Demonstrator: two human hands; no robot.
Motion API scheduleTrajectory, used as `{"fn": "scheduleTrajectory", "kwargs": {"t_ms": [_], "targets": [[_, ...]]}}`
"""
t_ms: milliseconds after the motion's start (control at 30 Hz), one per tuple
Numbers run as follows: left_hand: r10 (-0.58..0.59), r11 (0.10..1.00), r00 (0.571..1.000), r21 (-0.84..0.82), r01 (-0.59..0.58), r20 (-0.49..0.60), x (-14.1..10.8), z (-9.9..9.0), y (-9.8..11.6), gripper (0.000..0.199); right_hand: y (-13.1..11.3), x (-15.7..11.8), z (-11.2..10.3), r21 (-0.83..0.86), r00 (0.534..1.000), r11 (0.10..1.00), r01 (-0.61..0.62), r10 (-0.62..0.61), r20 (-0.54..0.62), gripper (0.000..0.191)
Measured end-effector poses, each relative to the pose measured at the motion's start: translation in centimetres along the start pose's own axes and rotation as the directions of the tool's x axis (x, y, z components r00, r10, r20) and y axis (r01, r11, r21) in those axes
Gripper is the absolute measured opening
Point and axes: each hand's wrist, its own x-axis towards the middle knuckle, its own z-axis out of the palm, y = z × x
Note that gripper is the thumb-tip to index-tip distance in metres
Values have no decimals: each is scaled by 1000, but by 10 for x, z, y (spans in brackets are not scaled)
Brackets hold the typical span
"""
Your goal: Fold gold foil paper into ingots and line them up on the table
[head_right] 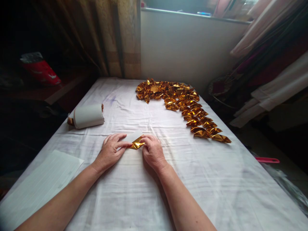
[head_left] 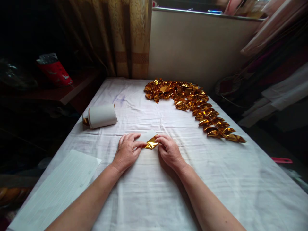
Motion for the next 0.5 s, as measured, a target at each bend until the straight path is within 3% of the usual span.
{"fn": "scheduleTrajectory", "kwargs": {"t_ms": [167, 500], "targets": [[30, 998, 999, 49, -32, 37, -4, -2, 8, 18, 10, -1, -13, -162, 999, 987, 5, 2, 38, 35], [151, 981, 989, 124, -149, -8, -4, -2, 12, 17, 2, -2, -13, -83, 997, 996, 13, -6, 80, 33]]}}
